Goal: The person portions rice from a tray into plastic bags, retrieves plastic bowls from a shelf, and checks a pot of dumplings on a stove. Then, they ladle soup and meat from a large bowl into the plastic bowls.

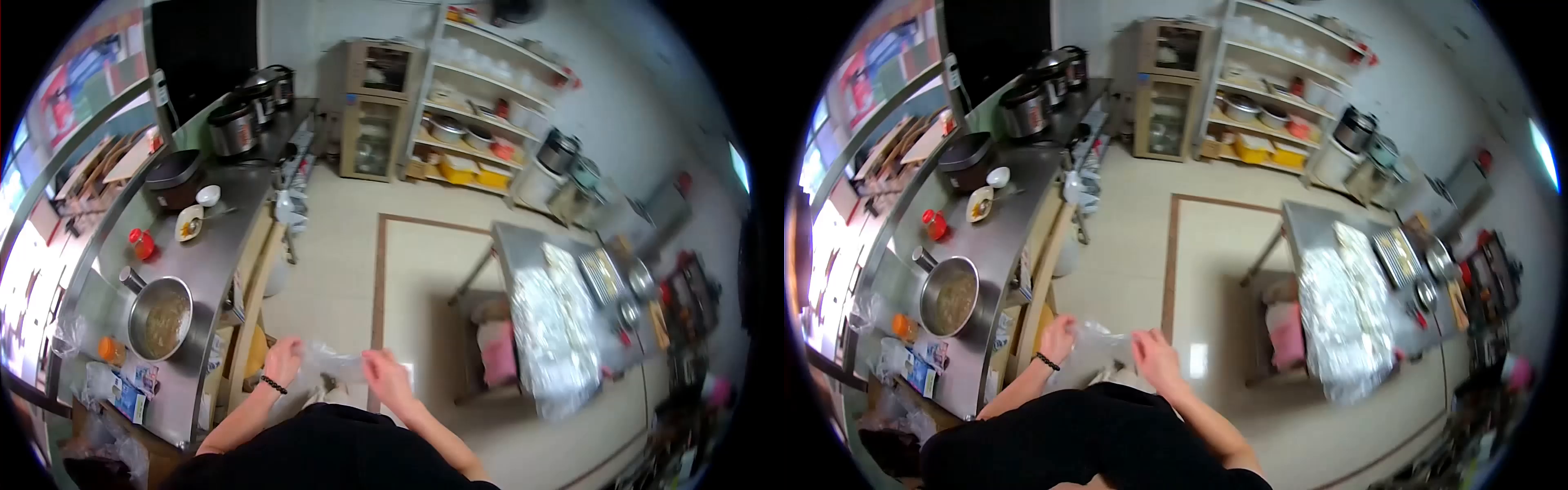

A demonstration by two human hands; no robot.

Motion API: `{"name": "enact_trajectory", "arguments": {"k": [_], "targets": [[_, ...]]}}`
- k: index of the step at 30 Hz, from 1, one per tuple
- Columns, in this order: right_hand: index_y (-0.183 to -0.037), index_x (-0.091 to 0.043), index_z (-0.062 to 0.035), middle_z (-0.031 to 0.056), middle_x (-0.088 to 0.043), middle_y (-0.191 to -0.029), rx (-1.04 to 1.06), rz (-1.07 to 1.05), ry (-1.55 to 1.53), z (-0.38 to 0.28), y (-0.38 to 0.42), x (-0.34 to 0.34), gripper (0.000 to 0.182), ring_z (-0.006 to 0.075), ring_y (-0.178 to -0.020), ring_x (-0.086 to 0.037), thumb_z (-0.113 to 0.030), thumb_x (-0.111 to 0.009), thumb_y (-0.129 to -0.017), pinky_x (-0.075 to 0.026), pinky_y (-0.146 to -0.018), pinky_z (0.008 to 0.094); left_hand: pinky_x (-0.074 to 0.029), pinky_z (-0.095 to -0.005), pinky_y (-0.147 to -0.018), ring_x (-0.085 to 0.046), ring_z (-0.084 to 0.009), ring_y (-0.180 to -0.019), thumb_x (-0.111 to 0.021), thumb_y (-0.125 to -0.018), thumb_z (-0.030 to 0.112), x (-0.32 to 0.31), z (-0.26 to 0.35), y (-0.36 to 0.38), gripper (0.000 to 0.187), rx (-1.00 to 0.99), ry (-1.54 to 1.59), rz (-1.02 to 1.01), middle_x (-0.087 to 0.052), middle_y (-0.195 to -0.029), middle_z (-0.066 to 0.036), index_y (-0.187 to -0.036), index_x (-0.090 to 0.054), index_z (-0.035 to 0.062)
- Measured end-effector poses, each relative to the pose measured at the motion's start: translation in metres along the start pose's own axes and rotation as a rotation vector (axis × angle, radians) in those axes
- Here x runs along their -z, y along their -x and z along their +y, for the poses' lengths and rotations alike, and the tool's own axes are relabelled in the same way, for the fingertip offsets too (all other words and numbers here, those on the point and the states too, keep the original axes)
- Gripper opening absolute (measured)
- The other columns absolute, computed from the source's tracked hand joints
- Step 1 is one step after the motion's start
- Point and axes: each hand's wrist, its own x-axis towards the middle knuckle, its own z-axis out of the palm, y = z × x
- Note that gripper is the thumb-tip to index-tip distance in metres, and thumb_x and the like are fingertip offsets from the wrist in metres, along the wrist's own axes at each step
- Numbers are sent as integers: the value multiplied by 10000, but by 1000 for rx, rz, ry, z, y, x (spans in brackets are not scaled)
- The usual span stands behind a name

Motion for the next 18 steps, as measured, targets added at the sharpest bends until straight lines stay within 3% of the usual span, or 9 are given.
{"name": "enact_trajectory", "arguments": {"k": [2, 3, 5, 7, 9, 11, 15, 17, 18], "targets": [[-935, -589, -103, 107, -545, -829, 293, 421, -99, -25, 1, 42, 193, 285, -665, -546, -89, -584, -742, -460, -565, 347, -446, -399, -764, -558, -311, -899, -470, -733, 112, 36, 85, 20, 298, -99, 221, 315, -570, -965, -211, -1016, -561, 84], [-934, -591, -103, 119, -536, -793, 550, 717, -40, 22, -144, 17, 192, 278, -660, -537, -82, -582, -743, -457, -567, 334, -450, -400, -746, -554, -316, -893, -441, -735, 83, 29, 75, -129, 324, -262, 485, 629, -570, -959, -205, -1038, -554, 96], [-929, -597, -85, 139, -560, -863, 621, 658, 106, 65, -214, -11, 180, 266, -712, -557, -71, -578, -750, -459, -578, 326, -455, -400, -729, -553, -319, -891, -429, -737, 65, 4, 21, -216, 354, -136, 225, 381, -572, -966, -193, -1069, -542, 107], [-955, -607, -87, 127, -557, -1001, 66, -23, 126, 114, -265, -47, 209, 276, -756, -580, -30, -572, -757, -471, -640, 346, -459, -401, -713, -553, -322, -889, -417, -738, 47, -8, 1, -253, 386, 48, -8, 95, -574, -972, -181, -1100, -529, 119], [-1005, -593, -74, 141, -508, -1102, 71, 214, -54, 76, -325, -9, 241, 291, -884, -554, -34, -548, -771, -462, -754, 351, -459, -387, -713, -558, -330, -868, -426, -740, 48, 3, 28, -314, 419, -63, 62, 122, -571, -985, -173, -1146, -501, 119], [-1012, -584, -68, 144, -504, -1099, 475, 673, 51, 74, -378, 12, 255, 297, -937, -526, -19, -535, -766, -454, -775, 358, -461, -402, -686, -569, -334, -827, -439, -758, 81, 12, 55, -378, 414, -145, 208, 383, -580, -960, -169, -1169, -480, 116], [-996, -578, -54, 178, -507, -1093, 401, 17, 255, 168, -517, -36, 254, 369, -967, -497, -31, -556, -744, -429, -809, 407, -466, -347, -679, -593, -286, -792, -415, -804, 85, -28, 17, -527, 395, -51, -73, 101, -592, -908, -156, -1197, -443, 74], [-964, -575, -46, 170, -519, -1082, 173, 130, -130, 166, -578, -34, 216, 368, -973, -493, -38, -551, -750, -424, -806, 414, -467, -333, -677, -600, -275, -783, -409, -815, 85, -20, 22, -578, 391, -7, -147, 57, -596, -895, -153, -1204, -434, 63], [-964, -575, -46, 170, -519, -1082, 203, 124, -136, 167, -610, -32, 216, 368, -973, -493, -38, -551, -750, -424, -806, 414, -468, -332, -673, -597, -277, -779, -411, -819, 88, -1, 53, -594, 389, -72, 145, 280, -591, -902, -158, -1208, -426, 65]]}}
